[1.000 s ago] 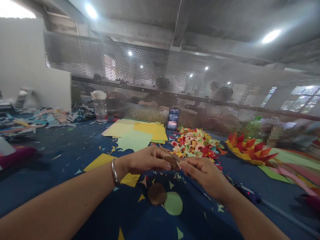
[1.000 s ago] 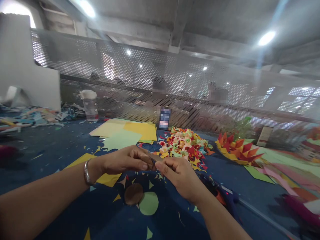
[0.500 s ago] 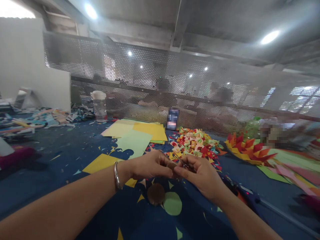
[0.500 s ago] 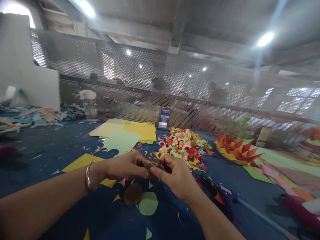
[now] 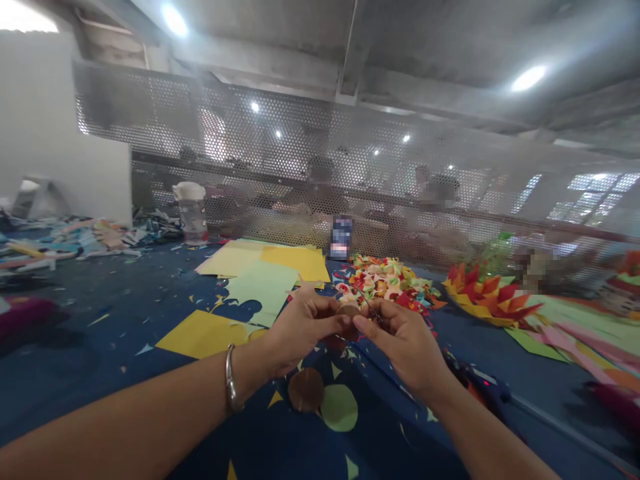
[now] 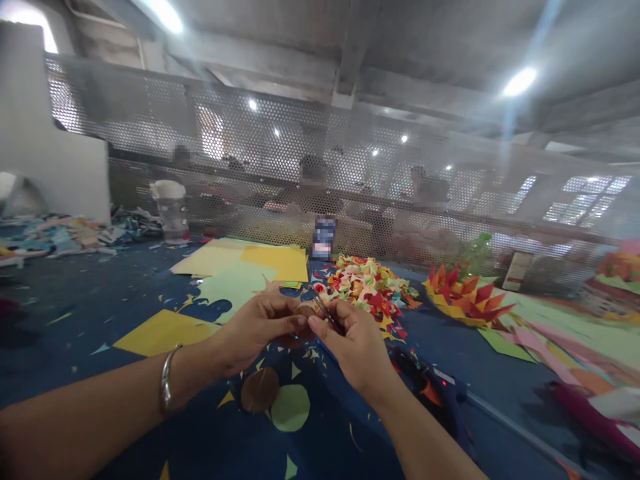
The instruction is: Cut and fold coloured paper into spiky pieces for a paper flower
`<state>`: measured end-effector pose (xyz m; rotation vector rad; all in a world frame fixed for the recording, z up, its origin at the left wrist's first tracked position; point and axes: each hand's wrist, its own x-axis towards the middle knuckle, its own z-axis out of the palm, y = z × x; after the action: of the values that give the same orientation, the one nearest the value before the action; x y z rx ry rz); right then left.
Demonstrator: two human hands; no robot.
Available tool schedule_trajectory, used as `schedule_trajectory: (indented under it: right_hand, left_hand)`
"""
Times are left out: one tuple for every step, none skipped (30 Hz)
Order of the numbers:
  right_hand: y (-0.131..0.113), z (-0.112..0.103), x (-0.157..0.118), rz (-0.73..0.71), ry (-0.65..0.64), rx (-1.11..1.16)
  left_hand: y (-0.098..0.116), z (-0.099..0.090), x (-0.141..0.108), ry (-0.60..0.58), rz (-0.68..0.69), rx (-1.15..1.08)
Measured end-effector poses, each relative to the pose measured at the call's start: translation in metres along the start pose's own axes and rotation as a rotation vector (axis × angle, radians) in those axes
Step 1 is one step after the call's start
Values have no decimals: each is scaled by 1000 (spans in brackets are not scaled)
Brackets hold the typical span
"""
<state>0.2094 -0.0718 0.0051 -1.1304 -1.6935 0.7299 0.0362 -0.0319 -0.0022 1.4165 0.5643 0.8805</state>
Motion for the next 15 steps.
schedule_trajectory:
  right_hand:
    - [-1, 1, 0, 7, 1, 16]
    - [-3, 1, 0, 18, 0, 34]
    - [-4, 2, 0, 33, -1, 53]
    - [-5, 3, -1, 50, -5, 71]
    - [-6, 3, -1, 67, -8, 83]
    - [-6, 3, -1, 81, -4, 92]
    - [-6, 3, -2, 91, 2, 96]
    - [-6, 3, -2, 98, 5, 96]
    - [-6, 3, -2, 103, 6, 95]
    - [-5, 3, -2, 107, 5, 94]
    - [-5, 2, -2, 112, 0, 91]
    - [-5, 2, -3, 117, -8, 84]
    - [-4, 2, -3, 122, -16, 75]
    - [-4, 2, -3, 125, -21, 63]
    - [-4, 2, -3, 127, -24, 52]
  left_hand:
    - [0, 0, 0, 10, 13, -2]
    - [0, 0, 0, 19, 34, 2]
    - [0, 0, 1, 28, 58, 8]
    - [0, -1, 1, 35, 79, 12]
    - [1, -2, 1, 38, 97, 11]
    - [1, -3, 1, 39, 110, 2]
    - [2, -3, 1, 38, 118, -10]
    - [3, -4, 1, 37, 127, -26]
    - [4, -4, 1, 37, 135, -42]
    - [4, -4, 1, 39, 139, -58]
    - [5, -4, 1, 44, 139, -69]
    - [6, -4, 1, 49, 134, -74]
    - [6, -4, 2, 52, 130, -75]
    - [6, -4, 2, 53, 125, -76]
    - [6, -4, 2, 50, 119, -80]
